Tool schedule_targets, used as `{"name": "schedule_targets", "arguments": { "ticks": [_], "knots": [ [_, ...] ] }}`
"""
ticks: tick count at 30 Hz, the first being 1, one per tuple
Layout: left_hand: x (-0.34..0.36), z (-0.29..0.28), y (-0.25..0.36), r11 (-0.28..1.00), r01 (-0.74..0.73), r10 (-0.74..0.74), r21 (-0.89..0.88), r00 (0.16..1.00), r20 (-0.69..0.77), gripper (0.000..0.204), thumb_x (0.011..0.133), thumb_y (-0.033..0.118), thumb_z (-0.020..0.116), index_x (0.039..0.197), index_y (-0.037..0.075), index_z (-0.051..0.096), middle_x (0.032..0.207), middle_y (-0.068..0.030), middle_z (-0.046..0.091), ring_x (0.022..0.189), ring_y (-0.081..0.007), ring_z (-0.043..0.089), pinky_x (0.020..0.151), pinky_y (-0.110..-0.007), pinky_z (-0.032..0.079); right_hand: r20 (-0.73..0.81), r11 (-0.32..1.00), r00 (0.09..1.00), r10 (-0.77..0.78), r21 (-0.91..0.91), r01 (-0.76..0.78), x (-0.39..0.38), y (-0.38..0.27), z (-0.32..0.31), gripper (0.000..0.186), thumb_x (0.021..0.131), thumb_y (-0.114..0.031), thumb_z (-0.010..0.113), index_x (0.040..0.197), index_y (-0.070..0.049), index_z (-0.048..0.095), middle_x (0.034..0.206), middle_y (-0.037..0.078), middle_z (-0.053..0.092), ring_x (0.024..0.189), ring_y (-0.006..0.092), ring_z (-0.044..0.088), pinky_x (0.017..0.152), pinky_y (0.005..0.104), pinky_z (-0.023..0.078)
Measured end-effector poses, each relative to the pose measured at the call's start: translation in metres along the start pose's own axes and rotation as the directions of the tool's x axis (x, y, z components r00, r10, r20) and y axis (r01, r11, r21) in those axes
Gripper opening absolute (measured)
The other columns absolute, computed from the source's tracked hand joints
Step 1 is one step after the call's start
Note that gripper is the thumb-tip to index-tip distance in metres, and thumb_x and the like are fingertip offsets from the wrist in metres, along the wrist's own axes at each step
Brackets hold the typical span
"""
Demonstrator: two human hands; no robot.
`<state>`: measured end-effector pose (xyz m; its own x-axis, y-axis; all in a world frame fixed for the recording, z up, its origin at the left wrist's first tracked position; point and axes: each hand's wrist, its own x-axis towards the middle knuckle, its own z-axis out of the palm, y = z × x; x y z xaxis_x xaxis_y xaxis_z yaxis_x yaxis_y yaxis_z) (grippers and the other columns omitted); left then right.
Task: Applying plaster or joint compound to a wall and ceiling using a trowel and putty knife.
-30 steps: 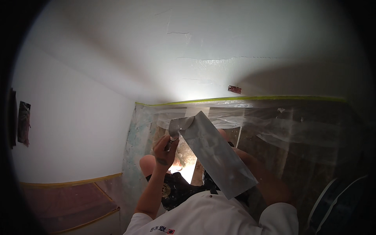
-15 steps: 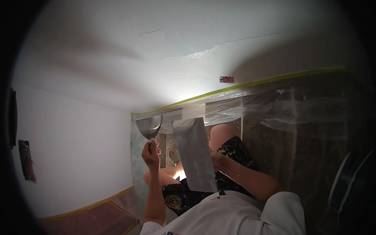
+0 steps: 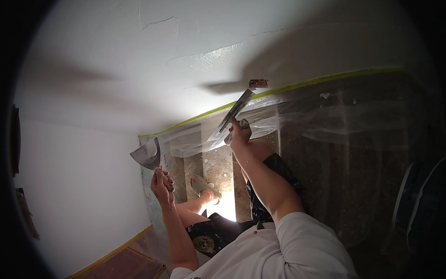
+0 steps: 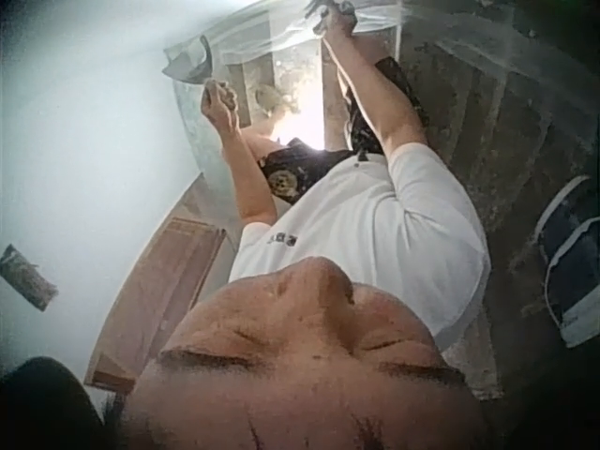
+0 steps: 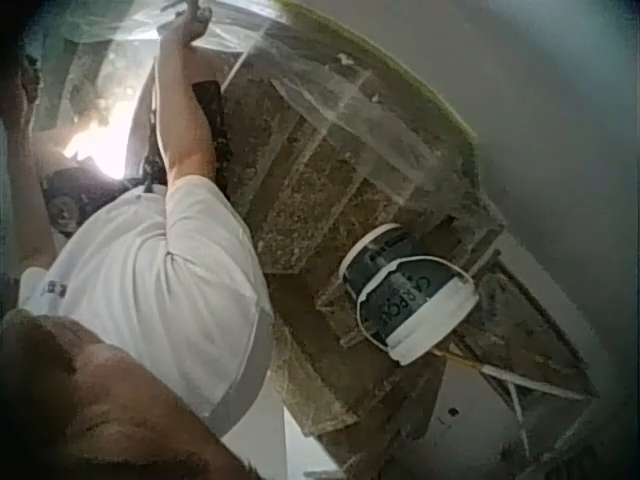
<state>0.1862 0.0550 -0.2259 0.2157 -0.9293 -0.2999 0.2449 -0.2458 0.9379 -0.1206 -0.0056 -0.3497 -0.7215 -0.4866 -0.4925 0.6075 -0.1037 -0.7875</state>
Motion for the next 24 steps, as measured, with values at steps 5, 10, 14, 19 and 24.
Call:
{"name": "schedule_targets", "arguments": {
  "ticks": [5,10,14,19,24],
  "knots": [
    [-0.001,0.0,0.001,1.0,-0.007,0.007,-0.004,1.0,-0.002,0.029,0.097,0.023,0.057,0.114,0.0,0.06,0.08,-0.0055,0.06,0.056,-0.0107,0.052,0.049,-0.026,0.043,-0.098,1.0,0.995,0.019,-0.014,-0.02,0.013,-0.004,0.011,0.026,0.077,-0.014,0.079,0.079,-0.005,0.055,0.064,0.005,0.059,0.047,0.0149,0.052,0.045,0.0304,0.044],
    [-0.005,-0.002,0.005,1.0,-0.005,0.005,-0.019,1.0,-0.015,0.029,0.097,0.022,0.057,0.114,-0.001,0.06,0.08,-0.0055,0.06,0.056,-0.0106,0.052,0.05,-0.026,0.043,-0.137,0.994,0.985,0.106,0.036,-0.102,0.014,-0.003,0.03,0.027,0.079,-0.017,0.078,0.081,-0.004,0.054,0.061,0.006,0.057,0.039,0.0175,0.05,0.039,0.0323,0.043],
    [-0.006,0.004,0.005,1.0,-0.005,0.005,-0.021,1.0,-0.016,0.029,0.097,0.021,0.057,0.114,-0.001,0.059,0.079,-0.0054,0.061,0.056,-0.0102,0.051,0.05,-0.025,0.043,-0.217,0.996,0.975,0.037,-0.067,-0.053,0.035,0.022,0.04,0.032,0.08,-0.023,0.078,0.085,0.0,0.056,0.063,0.007,0.059,0.038,0.0167,0.051,0.037,0.0298,0.042],
    [-0.008,0.002,0.006,1.0,-0.018,0.019,0.012,0.997,-0.076,0.023,0.097,0.018,0.056,0.109,-0.002,0.06,0.078,-0.0068,0.062,0.056,-0.011,0.052,0.05,-0.024,0.042,-0.223,0.997,0.973,0.053,-0.044,-0.064,0.032,0.089,0.065,0.032,0.08,-0.022,0.078,0.084,-0.001,0.055,0.06,0.007,0.058,0.04,0.0177,0.052,0.039,0.0317,0.043],
    [-0.014,-0.012,-0.002,1.0,-0.003,0.004,0.02,0.998,-0.062,0.027,0.097,0.021,0.055,0.114,-0.001,0.057,0.079,-0.0047,0.06,0.056,-0.0103,0.051,0.049,-0.024,0.042,-0.272,0.99,0.952,0.142,0.041,-0.136,0.017,0.158,0.099,0.034,0.08,-0.021,0.078,0.094,-0.002,0.055,0.063,0.007,0.058,0.04,0.0174,0.051,0.037,0.0312,0.042]
  ]
}}
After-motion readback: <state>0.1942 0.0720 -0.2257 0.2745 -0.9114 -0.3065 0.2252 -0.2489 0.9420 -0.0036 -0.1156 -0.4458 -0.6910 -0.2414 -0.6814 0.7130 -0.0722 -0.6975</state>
